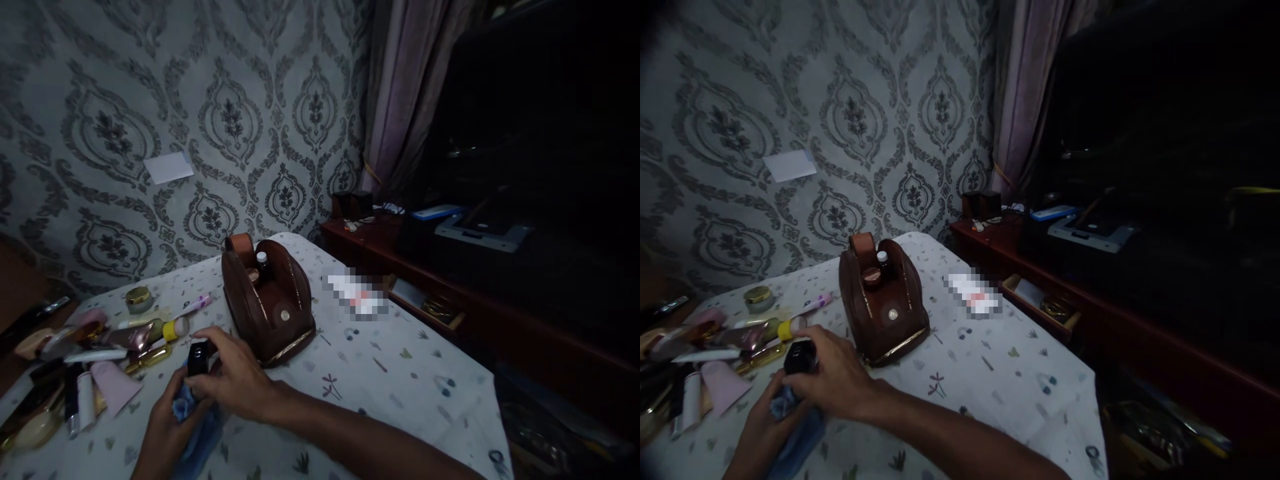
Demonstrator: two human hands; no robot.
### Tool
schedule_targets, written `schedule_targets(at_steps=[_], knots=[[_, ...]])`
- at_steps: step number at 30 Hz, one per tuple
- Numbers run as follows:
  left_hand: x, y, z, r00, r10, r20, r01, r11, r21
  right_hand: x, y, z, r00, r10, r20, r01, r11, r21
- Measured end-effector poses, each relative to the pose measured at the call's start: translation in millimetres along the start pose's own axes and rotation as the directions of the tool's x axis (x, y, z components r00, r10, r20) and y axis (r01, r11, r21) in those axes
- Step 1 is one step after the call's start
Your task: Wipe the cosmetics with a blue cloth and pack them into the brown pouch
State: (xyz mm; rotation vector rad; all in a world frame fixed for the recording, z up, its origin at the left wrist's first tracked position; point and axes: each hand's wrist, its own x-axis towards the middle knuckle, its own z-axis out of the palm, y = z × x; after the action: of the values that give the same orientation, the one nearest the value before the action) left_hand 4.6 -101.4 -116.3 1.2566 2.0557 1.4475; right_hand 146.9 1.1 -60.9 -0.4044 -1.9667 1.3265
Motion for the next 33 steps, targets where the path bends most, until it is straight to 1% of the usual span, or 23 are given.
schedule_targets(at_steps=[3,5,7,10,14,17,20,22,26,30,33], knots=[[-0.2,-2.1,2.2,1.0,0.029,0.004,-0.028,0.998,-0.054,2.8,-13.0,-15.6,0.994,-0.026,0.108,0.03,0.999,-0.037],[-0.2,-4.5,2.9,0.998,0.052,0.036,-0.05,0.996,-0.072,4.4,-19.3,-23.5,0.99,-0.038,0.137,0.044,0.998,-0.038],[-1.1,-4.9,2.9,0.997,0.049,0.062,-0.043,0.995,-0.087,5.1,-22.6,-28.1,0.988,-0.044,0.151,0.051,0.998,-0.044],[-4.7,0.8,1.4,0.998,0.028,0.058,-0.024,0.997,-0.068,4.3,-22.8,-29.1,0.985,-0.032,0.168,0.042,0.998,-0.056],[-7.5,10.3,-2.3,0.995,0.035,0.094,-0.039,0.998,0.044,1.6,-19.6,-24.6,0.99,0.064,0.128,-0.052,0.994,-0.097],[-7.0,11.1,-4.2,0.994,0.047,0.099,-0.053,0.997,0.054,-0.2,-18.6,-21.9,0.986,0.106,0.127,-0.09,0.988,-0.126],[-7.0,9.1,-4.5,0.991,0.046,0.122,-0.053,0.997,0.05,-1.9,-20.2,-21.4,0.983,0.115,0.14,-0.093,0.984,-0.151],[-7.7,7.5,-4.0,0.992,0.063,0.108,-0.068,0.997,0.048,-3.2,-22.5,-21.5,0.984,0.108,0.144,-0.079,0.977,-0.196],[-9.0,-0.1,-3.4,0.991,0.13,0.018,-0.131,0.988,0.076,-6.0,-28.9,-19.3,0.984,0.114,0.14,-0.069,0.954,-0.292],[-8.9,-13.1,-3.6,0.982,0.181,-0.058,-0.17,0.974,0.149,-7.6,-34.0,-15.8,0.98,0.132,0.151,-0.084,0.954,-0.287],[-7.5,-16.0,-4.7,0.984,0.173,-0.05,-0.166,0.979,0.12,-8.2,-36.2,-16.9,0.983,0.12,0.138,-0.077,0.955,-0.286]])
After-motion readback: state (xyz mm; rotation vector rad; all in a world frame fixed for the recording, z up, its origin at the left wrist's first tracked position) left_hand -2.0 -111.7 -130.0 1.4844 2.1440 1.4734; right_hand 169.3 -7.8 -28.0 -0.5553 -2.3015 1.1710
